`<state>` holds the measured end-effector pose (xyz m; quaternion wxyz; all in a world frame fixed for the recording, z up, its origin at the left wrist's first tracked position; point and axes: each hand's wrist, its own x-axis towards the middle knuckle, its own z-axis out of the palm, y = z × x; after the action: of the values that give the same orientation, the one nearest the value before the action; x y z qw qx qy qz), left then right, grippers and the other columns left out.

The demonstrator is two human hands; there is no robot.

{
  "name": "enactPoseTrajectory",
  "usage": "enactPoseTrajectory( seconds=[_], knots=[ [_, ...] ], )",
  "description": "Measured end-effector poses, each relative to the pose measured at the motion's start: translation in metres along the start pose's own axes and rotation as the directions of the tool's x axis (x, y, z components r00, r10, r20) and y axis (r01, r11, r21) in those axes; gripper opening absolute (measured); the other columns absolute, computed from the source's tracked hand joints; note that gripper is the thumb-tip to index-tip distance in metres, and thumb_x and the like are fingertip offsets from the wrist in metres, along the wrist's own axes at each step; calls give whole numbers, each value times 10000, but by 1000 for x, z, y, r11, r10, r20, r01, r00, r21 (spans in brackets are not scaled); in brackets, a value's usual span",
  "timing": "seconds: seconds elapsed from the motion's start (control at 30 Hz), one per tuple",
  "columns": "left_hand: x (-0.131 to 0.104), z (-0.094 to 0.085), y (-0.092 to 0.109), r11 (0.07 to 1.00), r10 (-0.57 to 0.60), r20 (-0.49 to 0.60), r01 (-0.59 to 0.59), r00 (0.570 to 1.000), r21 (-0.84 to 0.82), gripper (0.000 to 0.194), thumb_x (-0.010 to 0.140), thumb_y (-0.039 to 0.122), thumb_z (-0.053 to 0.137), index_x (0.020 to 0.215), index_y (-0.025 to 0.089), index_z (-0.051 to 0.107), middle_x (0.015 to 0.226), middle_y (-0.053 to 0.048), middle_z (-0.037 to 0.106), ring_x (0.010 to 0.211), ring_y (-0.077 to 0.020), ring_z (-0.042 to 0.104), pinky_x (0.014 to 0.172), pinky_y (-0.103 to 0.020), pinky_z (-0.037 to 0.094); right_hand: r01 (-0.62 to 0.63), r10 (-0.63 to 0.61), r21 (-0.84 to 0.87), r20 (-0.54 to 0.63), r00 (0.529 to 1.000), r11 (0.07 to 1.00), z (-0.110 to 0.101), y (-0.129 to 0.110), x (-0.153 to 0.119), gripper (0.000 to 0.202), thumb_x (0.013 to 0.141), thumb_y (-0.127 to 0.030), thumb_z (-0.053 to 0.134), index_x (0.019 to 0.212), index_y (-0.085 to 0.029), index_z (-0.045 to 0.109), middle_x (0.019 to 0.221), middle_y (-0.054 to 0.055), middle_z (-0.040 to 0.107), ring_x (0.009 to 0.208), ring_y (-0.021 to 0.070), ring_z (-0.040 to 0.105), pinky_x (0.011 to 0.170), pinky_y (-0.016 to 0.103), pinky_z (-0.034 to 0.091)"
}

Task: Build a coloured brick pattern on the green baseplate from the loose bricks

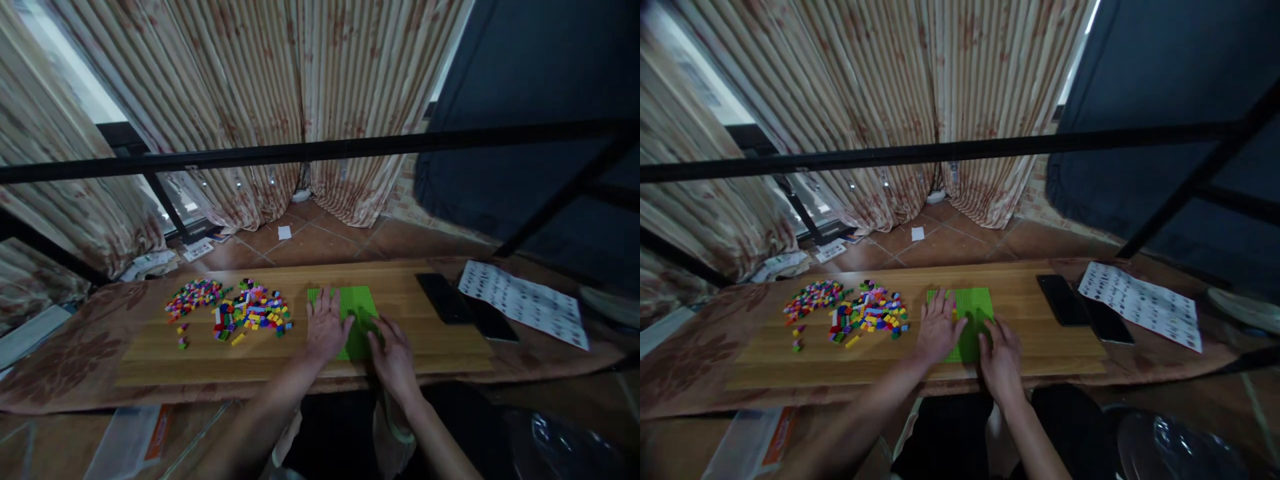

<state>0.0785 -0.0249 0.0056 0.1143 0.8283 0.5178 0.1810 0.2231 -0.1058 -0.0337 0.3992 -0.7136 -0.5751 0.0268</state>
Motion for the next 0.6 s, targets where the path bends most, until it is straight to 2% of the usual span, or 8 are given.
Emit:
enactPoseTrajectory(
  seconds=[0.13, 0.27, 0.47, 0.6],
  knots=[
    [16, 19, 4, 992, 26, 104, -38, 994, 117, 728, 901, 546, 371, 1464, 94, 277, 1523, -178, 298, 1425, -325, 215, 1129, -583, 200, 8, -8, 7, -28, 1000, 1000, -16, 14, -13, 307, 918, -333, 437, 1093, -212, 657, 1176, 110, 644, 1114, 248, 579, 982, 475, 424],
    [19, 29, -2, 979, 22, 101, -42, 995, 198, 759, 901, 563, 341, 1480, 83, 237, 1520, -182, 305, 1422, -324, 225, 1138, -564, 189, 53, -53, 0, -55, 997, 999, -29, 32, -27, 277, 919, -251, 425, 1041, -221, 672, 1078, 85, 696, 1027, 225, 628, 973, 459, 418],
    [19, 27, -2, 969, 33, 108, -59, 994, 241, 753, 906, 566, 321, 1483, 89, 232, 1511, -184, 323, 1418, -325, 234, 1128, -562, 200, 56, -53, 52, -57, 997, 997, -27, 43, -35, 271, 913, -224, 423, 1027, -221, 668, 1037, 63, 716, 978, 213, 650, 974, 447, 417],
    [19, 20, 1, 967, 46, 113, -72, 993, 243, 751, 908, 583, 299, 1483, 105, 234, 1525, -167, 302, 1420, -309, 239, 1138, -550, 185, 3, 1, 110, -36, 999, 994, -24, 46, -32, 282, 916, -257, 422, 1014, -206, 682, 1012, 75, 715, 978, 223, 644, 920, 423, 452]
  ],
)
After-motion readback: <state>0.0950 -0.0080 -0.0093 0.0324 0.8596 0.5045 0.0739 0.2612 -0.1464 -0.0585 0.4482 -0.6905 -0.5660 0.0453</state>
